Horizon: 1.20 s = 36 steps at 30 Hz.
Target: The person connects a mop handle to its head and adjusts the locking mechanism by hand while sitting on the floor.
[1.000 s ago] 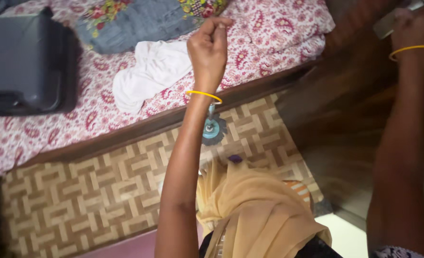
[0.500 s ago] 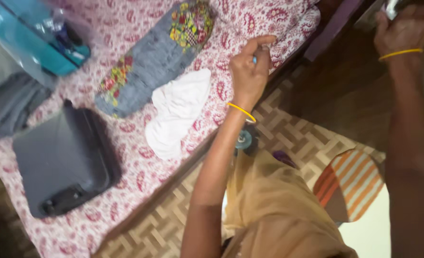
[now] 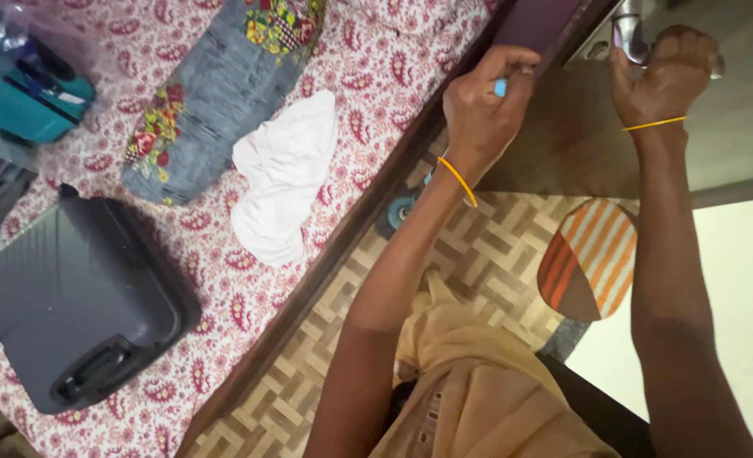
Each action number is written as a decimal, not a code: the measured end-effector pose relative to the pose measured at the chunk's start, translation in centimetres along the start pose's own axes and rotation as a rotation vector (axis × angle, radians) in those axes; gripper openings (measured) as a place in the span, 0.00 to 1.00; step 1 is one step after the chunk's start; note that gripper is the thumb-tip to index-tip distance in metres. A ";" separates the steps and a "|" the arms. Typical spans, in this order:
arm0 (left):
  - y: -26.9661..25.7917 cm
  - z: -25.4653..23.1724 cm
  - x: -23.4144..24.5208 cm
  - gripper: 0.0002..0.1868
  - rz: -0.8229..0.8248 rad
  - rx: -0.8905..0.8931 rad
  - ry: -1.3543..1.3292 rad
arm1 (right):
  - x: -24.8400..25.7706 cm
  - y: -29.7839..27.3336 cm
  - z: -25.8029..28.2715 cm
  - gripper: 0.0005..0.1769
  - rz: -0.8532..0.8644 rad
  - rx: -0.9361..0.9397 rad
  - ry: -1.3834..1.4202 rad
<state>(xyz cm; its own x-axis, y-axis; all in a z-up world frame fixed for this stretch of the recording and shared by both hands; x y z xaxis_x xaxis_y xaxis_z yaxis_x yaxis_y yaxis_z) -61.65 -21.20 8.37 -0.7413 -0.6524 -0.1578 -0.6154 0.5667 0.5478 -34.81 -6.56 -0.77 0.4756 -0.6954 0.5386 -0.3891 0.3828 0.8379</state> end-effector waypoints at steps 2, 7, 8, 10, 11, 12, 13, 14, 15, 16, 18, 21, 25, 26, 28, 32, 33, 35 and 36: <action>-1.3 -1.1 0.1 0.03 0.069 -0.044 0.073 | 2.2 -0.4 1.0 0.15 -0.017 -0.027 0.040; -4.4 -3.5 1.0 0.06 0.175 -0.004 0.037 | 5.8 -2.7 2.2 0.17 -0.015 -0.066 0.072; -5.3 -3.7 1.3 0.07 0.219 0.061 0.009 | 6.4 -3.5 2.4 0.16 0.003 -0.097 0.073; -6.2 -4.6 1.8 0.08 0.223 0.013 -0.025 | 7.2 -3.8 1.9 0.16 0.009 -0.111 0.073; -7.0 -5.2 2.2 0.08 0.239 -0.025 -0.055 | 7.9 -4.5 2.0 0.17 0.013 -0.157 0.087; -7.6 -5.4 3.0 0.08 0.231 -0.019 -0.055 | 8.6 -5.2 2.1 0.18 0.018 -0.204 0.102; -8.1 -5.5 3.5 0.09 0.278 -0.014 -0.047 | 9.4 -5.7 2.2 0.18 0.020 -0.203 0.093; -8.5 -5.8 3.8 0.10 0.324 -0.010 -0.039 | 10.3 -6.1 2.3 0.19 -0.013 -0.157 0.103; -9.2 -6.1 4.2 0.10 0.327 -0.002 -0.043 | 11.2 -6.7 2.7 0.19 -0.024 -0.136 0.106; -10.0 -6.6 4.5 0.11 0.373 0.005 -0.047 | 12.1 -7.3 3.1 0.20 -0.034 -0.115 0.109; -11.4 -7.6 4.6 0.12 0.428 -0.003 -0.063 | 13.4 -7.9 3.2 0.21 -0.014 -0.203 0.136; -13.1 -8.9 5.4 0.12 0.491 0.021 -0.099 | 16.3 -9.0 4.3 0.21 -0.042 -0.202 0.171; -15.2 -9.3 6.8 0.12 0.492 0.043 -0.089 | 18.5 -10.1 4.5 0.15 -0.013 -0.192 0.088; -15.5 -9.3 7.3 0.11 0.498 0.051 -0.063 | 19.0 -10.5 4.5 0.19 -0.080 -0.217 0.175; -16.2 -9.8 8.7 0.10 0.504 0.052 -0.126 | 20.0 -12.1 4.3 0.24 -0.153 -0.248 0.261; -16.8 -10.9 12.6 0.11 0.510 0.087 -0.174 | 20.7 -16.5 3.0 0.30 -0.223 -0.342 0.070; -16.9 -11.2 13.7 0.11 0.526 0.091 -0.173 | 20.4 -17.5 2.1 0.28 -0.190 -0.495 0.028; -17.4 -12.0 16.2 0.09 0.537 0.097 -0.264 | 20.7 -19.6 1.7 0.24 -0.186 -0.625 0.137; -18.1 -12.3 17.5 0.09 0.555 0.112 -0.262 | 21.1 -21.1 2.4 0.23 -0.185 -0.688 0.194</action>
Point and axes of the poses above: each hand's wrist, its own y-axis towards the middle knuckle, its own x-axis out of the back of the hand, z = x × y, the point moved 4 cm from there along y, towards the middle knuckle, and after that the axes turned 10 degrees about -z, right-handed, at the moved point
